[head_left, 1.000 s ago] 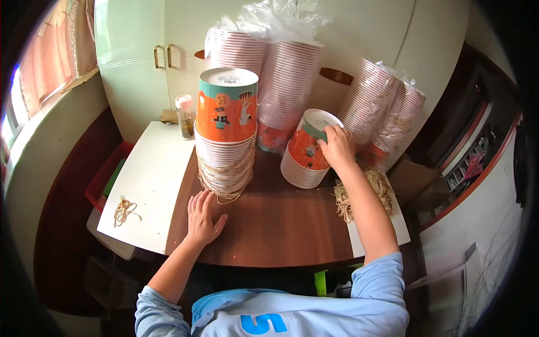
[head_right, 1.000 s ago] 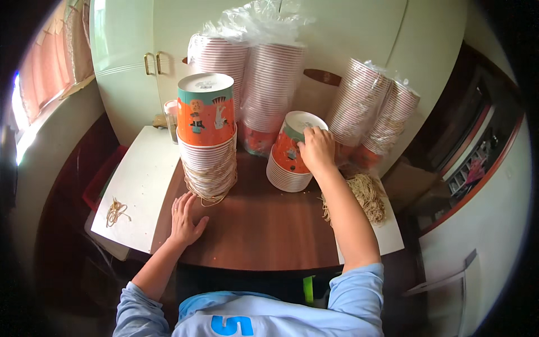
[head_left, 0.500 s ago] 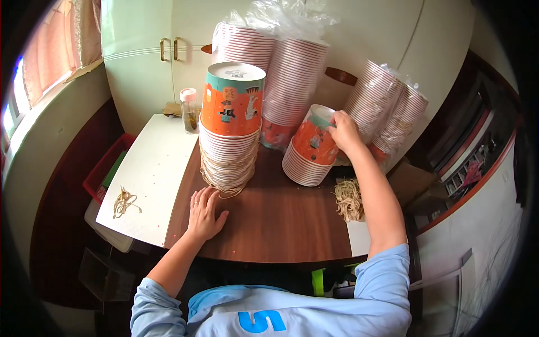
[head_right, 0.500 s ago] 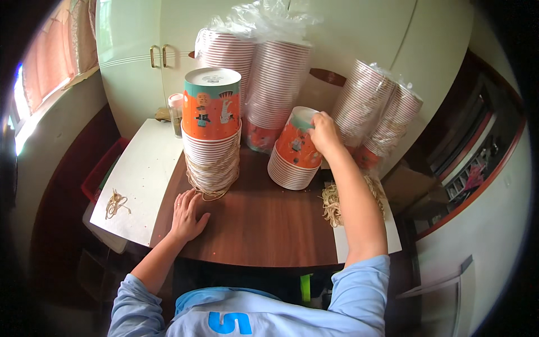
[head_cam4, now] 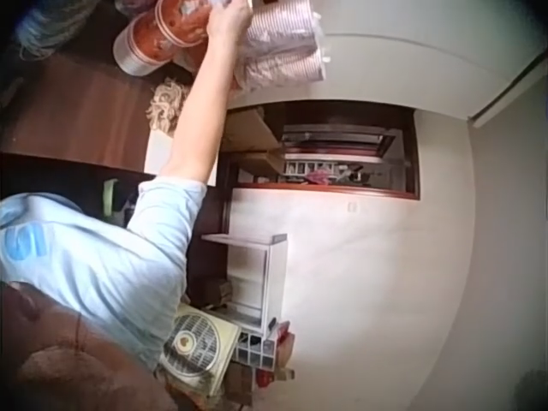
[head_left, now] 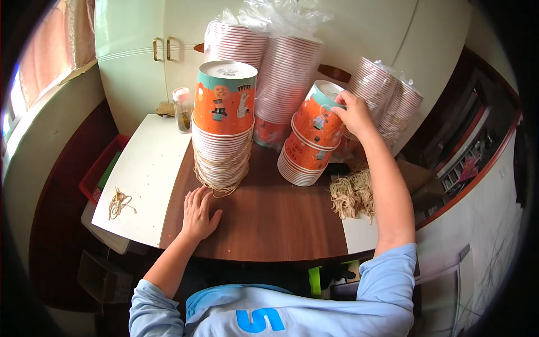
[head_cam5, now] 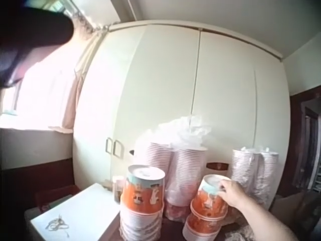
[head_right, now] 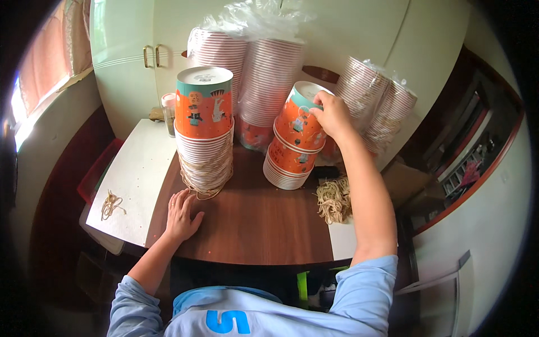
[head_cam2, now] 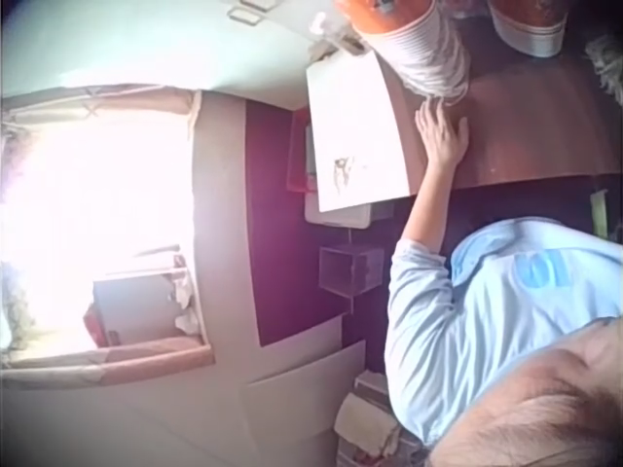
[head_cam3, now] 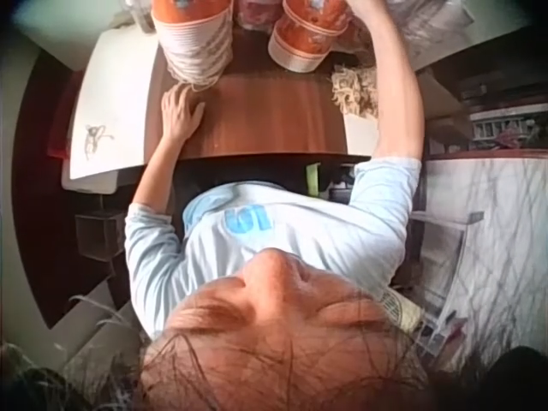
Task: The person is attaching thin string handles to the pre-punched holes on decorative paper buckets at a workstation.
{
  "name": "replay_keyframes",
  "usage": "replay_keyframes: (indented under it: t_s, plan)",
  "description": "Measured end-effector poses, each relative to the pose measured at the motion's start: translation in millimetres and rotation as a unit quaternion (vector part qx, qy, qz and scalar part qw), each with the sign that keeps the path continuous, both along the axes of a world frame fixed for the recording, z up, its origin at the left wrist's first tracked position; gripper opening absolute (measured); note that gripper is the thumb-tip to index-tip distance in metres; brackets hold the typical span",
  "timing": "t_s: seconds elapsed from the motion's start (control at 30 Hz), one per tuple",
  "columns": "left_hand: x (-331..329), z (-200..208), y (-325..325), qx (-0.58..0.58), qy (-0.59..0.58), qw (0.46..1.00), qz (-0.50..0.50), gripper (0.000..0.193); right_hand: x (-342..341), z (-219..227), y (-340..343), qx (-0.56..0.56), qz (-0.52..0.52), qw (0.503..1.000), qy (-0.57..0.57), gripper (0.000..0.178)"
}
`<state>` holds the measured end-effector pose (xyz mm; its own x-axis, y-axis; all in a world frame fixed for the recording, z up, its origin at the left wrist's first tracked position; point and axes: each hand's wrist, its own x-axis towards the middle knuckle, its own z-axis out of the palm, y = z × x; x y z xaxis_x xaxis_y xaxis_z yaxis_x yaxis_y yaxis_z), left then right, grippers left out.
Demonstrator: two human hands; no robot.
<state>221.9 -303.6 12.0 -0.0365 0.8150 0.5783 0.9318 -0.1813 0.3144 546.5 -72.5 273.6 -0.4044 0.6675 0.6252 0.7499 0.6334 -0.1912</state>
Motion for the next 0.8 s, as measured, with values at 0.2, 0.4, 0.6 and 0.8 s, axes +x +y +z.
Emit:
replay_keyframes:
  t_s: [0.2, 0.4, 0.6, 0.8]
  plan:
    - [-0.2, 1.2, -0.5, 0.004, -0.003, 1.0, -0.004, 0.057, 2.3, 14.7, -2.1, 0.017, -0.03, 0.999, -0.001, 0.019]
    - [0.0, -0.7, 0.4, 0.006, -0.001, 1.0, -0.006, 0.056, 12.2, 22.5, 6.4, -0.005, -0.025, 1.0, -0.006, 0.02]
    - [-0.4, -2.7, 4.7, 0.039, -0.002, 0.999, -0.036, 0.047, 11.0, 20.8, 6.9, -0.019, -0.028, 0.999, -0.025, 0.018]
    - [32.5, 19.4, 31.9, -0.02, -0.219, 0.963, -0.157, 0.022, 10.9, 14.3, 8.5, -0.041, -0.014, 0.999, -0.009, 0.017]
